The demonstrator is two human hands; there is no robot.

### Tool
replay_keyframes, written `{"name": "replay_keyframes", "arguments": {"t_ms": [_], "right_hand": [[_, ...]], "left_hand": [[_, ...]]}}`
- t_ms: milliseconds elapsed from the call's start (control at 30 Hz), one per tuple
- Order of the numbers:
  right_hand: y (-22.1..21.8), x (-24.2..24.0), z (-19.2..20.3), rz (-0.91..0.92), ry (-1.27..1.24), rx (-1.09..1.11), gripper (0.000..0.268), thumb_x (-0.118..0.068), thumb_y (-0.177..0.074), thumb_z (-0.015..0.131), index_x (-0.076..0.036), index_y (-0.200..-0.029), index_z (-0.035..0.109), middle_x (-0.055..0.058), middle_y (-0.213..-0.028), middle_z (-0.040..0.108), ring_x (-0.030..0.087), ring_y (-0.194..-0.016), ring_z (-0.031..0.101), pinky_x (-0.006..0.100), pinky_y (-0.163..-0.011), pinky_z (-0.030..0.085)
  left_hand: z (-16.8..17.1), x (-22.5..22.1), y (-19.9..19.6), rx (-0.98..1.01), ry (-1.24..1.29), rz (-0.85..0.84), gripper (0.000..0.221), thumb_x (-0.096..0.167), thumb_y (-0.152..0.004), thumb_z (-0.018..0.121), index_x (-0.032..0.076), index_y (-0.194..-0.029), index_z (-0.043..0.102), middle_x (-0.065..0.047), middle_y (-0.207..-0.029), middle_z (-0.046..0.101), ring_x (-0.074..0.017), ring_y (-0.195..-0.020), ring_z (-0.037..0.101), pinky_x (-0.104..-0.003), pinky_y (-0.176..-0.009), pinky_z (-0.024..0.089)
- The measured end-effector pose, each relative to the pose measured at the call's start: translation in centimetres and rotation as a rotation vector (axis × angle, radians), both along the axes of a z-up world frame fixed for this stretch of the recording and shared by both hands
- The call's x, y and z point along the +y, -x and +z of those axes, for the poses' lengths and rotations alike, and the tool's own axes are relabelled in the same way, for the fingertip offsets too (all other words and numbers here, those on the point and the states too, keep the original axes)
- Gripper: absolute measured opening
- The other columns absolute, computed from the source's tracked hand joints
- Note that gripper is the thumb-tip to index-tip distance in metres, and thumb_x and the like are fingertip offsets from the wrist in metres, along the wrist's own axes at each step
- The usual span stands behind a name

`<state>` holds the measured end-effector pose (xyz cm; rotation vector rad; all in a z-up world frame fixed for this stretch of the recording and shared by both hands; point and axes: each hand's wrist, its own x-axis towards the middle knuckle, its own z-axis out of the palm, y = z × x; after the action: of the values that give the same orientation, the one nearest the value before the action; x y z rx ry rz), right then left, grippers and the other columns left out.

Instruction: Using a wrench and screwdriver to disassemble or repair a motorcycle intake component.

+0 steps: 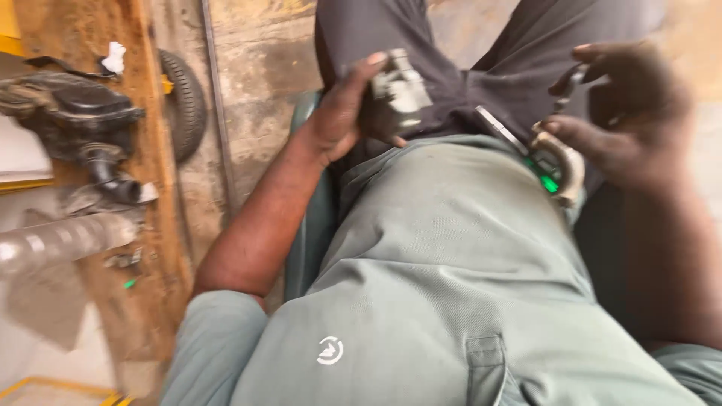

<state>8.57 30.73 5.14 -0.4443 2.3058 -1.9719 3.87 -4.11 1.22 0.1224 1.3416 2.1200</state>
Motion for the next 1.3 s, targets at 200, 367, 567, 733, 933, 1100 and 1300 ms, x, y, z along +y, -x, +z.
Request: {"name": "replay_keyframes", "arguments": {"t_ms": [200, 367, 567, 733, 933, 1100, 1300], "right_hand": [[0.0, -2.1, 0.2, -0.05, -0.014, 0.048, 0.065, -0.016, -0.088, 0.089, 0.002, -0.141, 0.056, 0.005, -0.123, 0.066, 0.005, -0.104, 0.065, 0.019, -0.086, 0.057], [0.6, -3.6, -0.1, -0.022, -0.169, 0.15, 0.069, -0.022, -0.089, 0.093, 0.003, -0.144, 0.058, 0.005, -0.121, 0.064, 0.001, -0.078, 0.055, 0.017, -0.062, 0.043], [0.3, -5.7, -0.9, -0.03, -0.444, 0.311, 0.069, -0.034, -0.095, 0.096, 0.001, -0.145, 0.062, 0.005, -0.115, 0.061, 0.001, -0.067, 0.045, 0.017, -0.055, 0.033], [0.3, -6.2, -1.5, -0.034, -0.563, 0.421, 0.07, -0.038, -0.094, 0.098, -0.003, -0.143, 0.063, 0.005, -0.117, 0.059, 0.003, -0.07, 0.047, 0.019, -0.059, 0.036], [-0.1, -6.0, -2.6, -0.047, -0.556, 0.415, 0.07, -0.039, -0.093, 0.097, -0.006, -0.145, 0.064, 0.004, -0.12, 0.057, 0.003, -0.068, 0.047, 0.02, -0.057, 0.036], [-0.6, -6.3, -2.7, -0.063, -0.521, 0.363, 0.074, -0.043, -0.096, 0.094, -0.005, -0.149, 0.06, 0.004, -0.125, 0.058, 0.002, -0.069, 0.048, 0.02, -0.058, 0.038], [-0.4, -6.4, -3.4, -0.111, -0.497, 0.404, 0.078, -0.045, -0.093, 0.088, -0.003, -0.152, 0.057, 0.007, -0.125, 0.058, 0.003, -0.068, 0.05, 0.019, -0.055, 0.037]], "left_hand": [[-2.6, 7.2, 1.9, -0.061, 0.051, -0.118, 0.076, 0.071, -0.09, 0.06, 0.007, -0.131, 0.057, -0.011, -0.101, 0.075, -0.017, -0.089, 0.076, -0.032, -0.061, 0.067], [-3.6, 8.9, 0.7, -0.047, 0.052, -0.149, 0.084, 0.074, -0.088, 0.056, 0.007, -0.138, 0.054, -0.013, -0.104, 0.071, -0.0185, -0.092, 0.072, -0.033, -0.071, 0.062], [-8.3, 9.5, 0.2, 0.196, -0.026, 0.024, 0.077, 0.069, -0.104, 0.047, 0.004, -0.145, 0.048, -0.01, -0.132, 0.059, -0.0132, -0.124, 0.058, -0.031, -0.108, 0.049], [-7.0, 9.7, 0.4, 0.209, -0.07, 0.067, 0.06, 0.057, -0.108, 0.045, 0.002, -0.132, 0.053, -0.008, -0.115, 0.065, -0.0111, -0.109, 0.065, -0.029, -0.1, 0.055], [-5.8, 9.2, -0.3, 0.273, 0.07, 0.085, 0.048, 0.052, -0.107, 0.049, 0.006, -0.117, 0.052, 0.0, -0.086, 0.062, -0.0064, -0.076, 0.065, -0.026, -0.064, 0.058], [-3.7, 8.3, -0.4, 0.485, 0.279, 0.136, 0.045, 0.055, -0.109, 0.048, 0.009, -0.106, 0.047, 0.003, -0.075, 0.055, -0.0036, -0.067, 0.06, -0.024, -0.059, 0.054], [-2.6, 7.7, -0.7, 0.551, 0.27, 0.118, 0.052, 0.062, -0.108, 0.038, 0.011, -0.112, 0.047, 0.002, -0.081, 0.054, -0.0049, -0.071, 0.061, -0.024, -0.062, 0.057]]}}
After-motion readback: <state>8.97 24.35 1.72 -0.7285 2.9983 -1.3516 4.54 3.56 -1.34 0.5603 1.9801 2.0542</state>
